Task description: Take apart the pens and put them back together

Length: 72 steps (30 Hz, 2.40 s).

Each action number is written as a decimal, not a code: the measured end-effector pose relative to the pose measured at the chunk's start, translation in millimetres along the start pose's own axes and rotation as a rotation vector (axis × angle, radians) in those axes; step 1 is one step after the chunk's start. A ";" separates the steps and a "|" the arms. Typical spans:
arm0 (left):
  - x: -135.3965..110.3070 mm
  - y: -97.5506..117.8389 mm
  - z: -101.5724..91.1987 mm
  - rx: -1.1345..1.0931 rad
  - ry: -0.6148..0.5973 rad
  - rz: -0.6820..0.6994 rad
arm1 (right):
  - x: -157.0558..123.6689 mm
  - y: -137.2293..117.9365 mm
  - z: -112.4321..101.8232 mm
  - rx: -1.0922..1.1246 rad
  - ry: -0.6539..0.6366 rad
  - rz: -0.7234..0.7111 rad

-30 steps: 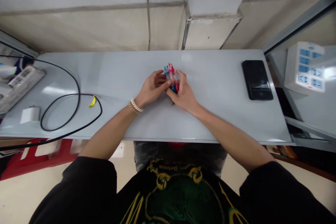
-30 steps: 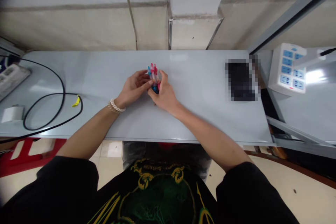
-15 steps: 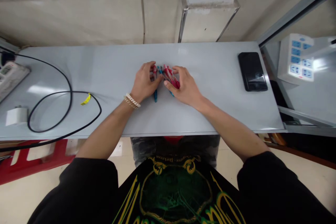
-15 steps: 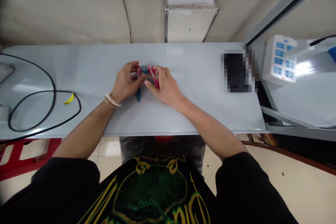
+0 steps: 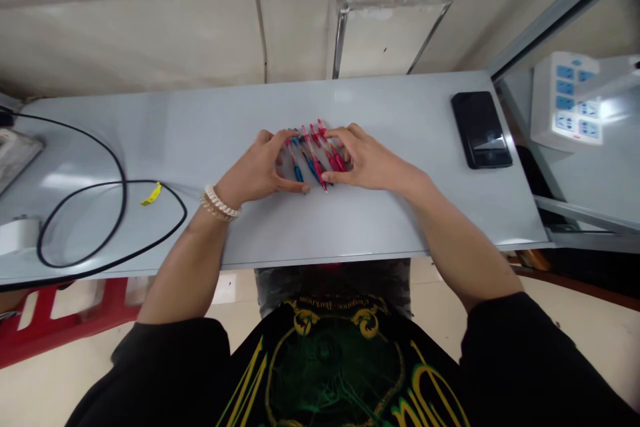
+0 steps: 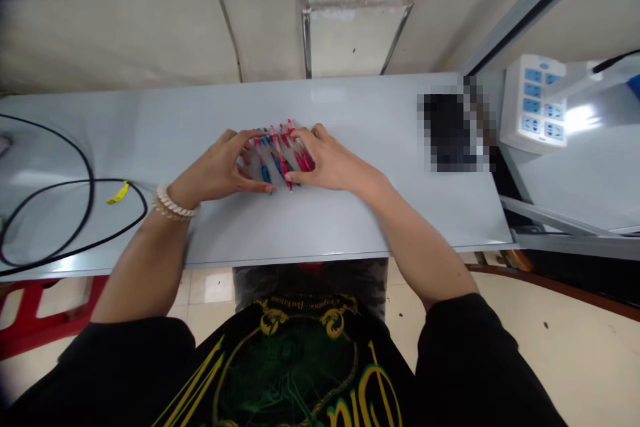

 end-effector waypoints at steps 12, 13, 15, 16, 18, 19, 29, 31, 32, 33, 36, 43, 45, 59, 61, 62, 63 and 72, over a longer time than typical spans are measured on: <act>-5.0 15.3 32.2 0.040 0.058 0.173 | -3.5 2.3 0.7 0.096 -0.161 0.008; -5.4 16.3 33.1 0.043 0.058 0.187 | -3.0 3.5 -0.9 0.098 -0.155 0.021; -6.4 18.5 35.3 0.054 0.054 0.217 | -2.4 5.1 -3.5 0.096 -0.146 0.027; -6.9 19.6 36.4 0.057 0.053 0.231 | -2.3 5.4 -3.9 0.095 -0.149 0.019; -7.7 21.5 37.8 0.058 0.055 0.251 | -2.9 5.7 -3.0 0.096 -0.167 -0.003; -8.0 22.3 38.1 0.059 0.059 0.257 | -3.5 5.7 -2.2 0.101 -0.178 -0.014; -9.1 30.9 42.7 0.185 0.131 0.258 | -5.4 0.5 5.0 0.095 -0.181 -0.068; -8.5 30.7 44.1 0.194 0.126 0.244 | -5.8 1.0 6.1 0.082 -0.175 -0.058; -8.1 29.9 44.5 0.194 0.121 0.235 | -6.4 2.1 6.3 0.071 -0.180 -0.047; -7.7 29.0 44.4 0.194 0.117 0.226 | -7.1 3.5 6.2 0.062 -0.188 -0.037; -6.8 27.2 43.0 0.199 0.107 0.213 | -8.7 6.9 2.7 0.054 -0.207 -0.028; -8.8 32.3 42.0 0.216 0.102 0.207 | -6.0 5.2 -3.3 0.078 -0.190 -0.021; -9.6 34.0 42.1 0.215 0.114 0.207 | -5.6 3.4 -2.5 0.065 -0.173 -0.018; 0.2 16.6 34.6 0.108 0.125 0.304 | -3.4 0.6 13.1 -0.050 -0.113 -0.015; 1.2 14.6 35.0 0.108 0.121 0.304 | -2.9 1.0 14.3 -0.051 -0.112 -0.017; 1.7 14.0 35.6 0.115 0.121 0.300 | -2.8 1.3 14.4 -0.052 -0.112 -0.019; 2.1 13.7 36.3 0.125 0.124 0.296 | -2.8 1.6 14.2 -0.055 -0.113 -0.020; 3.6 14.7 40.6 0.150 0.143 0.261 | -7.5 1.0 10.0 -0.112 -0.141 -0.029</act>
Point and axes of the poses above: each hand's wrist, its own x-axis towards the middle knuckle, its own z-axis out of the palm, y = z × x, the point moved 8 cm from there along x, towards the middle knuckle, and after that the axes turned 11 degrees about y, right-handed, at the moved point
